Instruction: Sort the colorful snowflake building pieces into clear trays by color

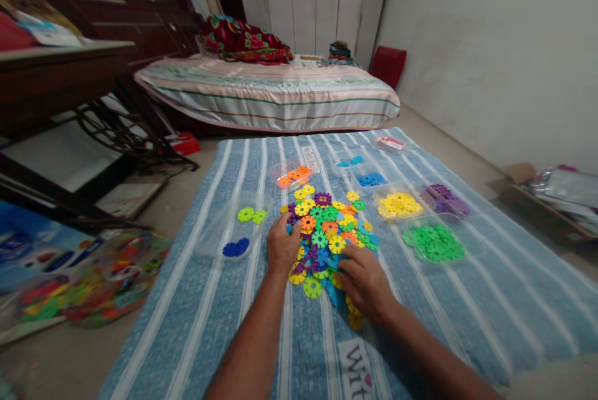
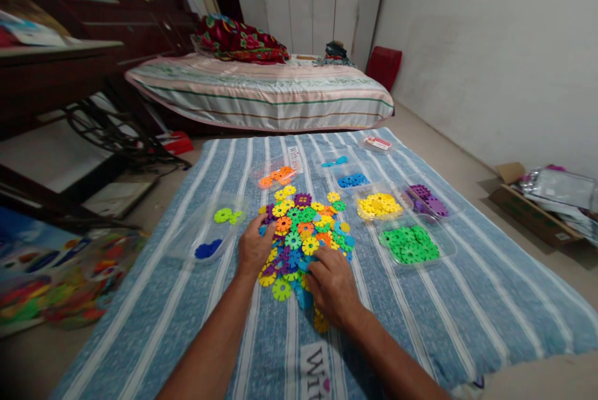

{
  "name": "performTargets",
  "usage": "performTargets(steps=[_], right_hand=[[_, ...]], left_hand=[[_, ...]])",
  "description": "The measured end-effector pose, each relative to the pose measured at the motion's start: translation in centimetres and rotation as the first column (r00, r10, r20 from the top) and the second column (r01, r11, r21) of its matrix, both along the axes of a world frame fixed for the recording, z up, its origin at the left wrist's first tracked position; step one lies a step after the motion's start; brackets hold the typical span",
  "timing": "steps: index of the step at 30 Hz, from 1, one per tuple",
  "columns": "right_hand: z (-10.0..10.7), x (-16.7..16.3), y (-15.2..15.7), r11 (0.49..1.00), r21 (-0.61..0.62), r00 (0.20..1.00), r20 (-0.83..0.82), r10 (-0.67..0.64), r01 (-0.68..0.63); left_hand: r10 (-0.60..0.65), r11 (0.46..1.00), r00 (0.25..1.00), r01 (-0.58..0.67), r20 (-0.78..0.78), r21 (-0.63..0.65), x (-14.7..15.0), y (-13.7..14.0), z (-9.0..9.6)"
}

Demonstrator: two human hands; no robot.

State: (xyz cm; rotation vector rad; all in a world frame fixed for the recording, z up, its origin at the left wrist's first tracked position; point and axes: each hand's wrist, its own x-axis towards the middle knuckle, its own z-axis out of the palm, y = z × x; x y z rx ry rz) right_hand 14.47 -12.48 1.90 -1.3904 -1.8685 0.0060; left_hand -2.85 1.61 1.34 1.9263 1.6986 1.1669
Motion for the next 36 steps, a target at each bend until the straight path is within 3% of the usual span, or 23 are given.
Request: performTargets(steps=[8, 19, 25, 31, 36], right_hand=[[-0.8, 0.8, -2.0, 0.998, 0.062, 1.000, 0.006, -0.009, 0.009], [-0.8, -0.4, -1.0, 0.998, 0.047, 0.991, 0.127, -0.048, 0.043], [-0.9, -0.7, -1.3, 0.994, 0.104, 0.995, 0.094, -0.026, 0.016], [0.5, -0.8, -1.5, 0.998, 0.049, 0.996, 0.089, 0.026, -0.030], [1.2, -0.5, -1.5, 0.993, 0.102, 0.995, -0.074, 0.066, -0.058]], left_hand=[[0.004, 1.000, 1.000, -0.003, 0.017, -0.018, 0.0, 0.0, 0.0], [-0.012, 1.000, 0.999, 0.012, 0.032, 0.012, -0.2, 0.2, -0.3], [-0.023, 1.000, 0.999, 0.022, 0.038, 0.019, -0.2, 0.5, -0.2], [-0.020, 1.000, 0.999, 0.019, 0.036, 0.019, -0.2, 0.5, 0.0], [-0.037, 0.999, 0.999, 0.036, 0.035, 0.024, -0.2, 0.5, 0.0]])
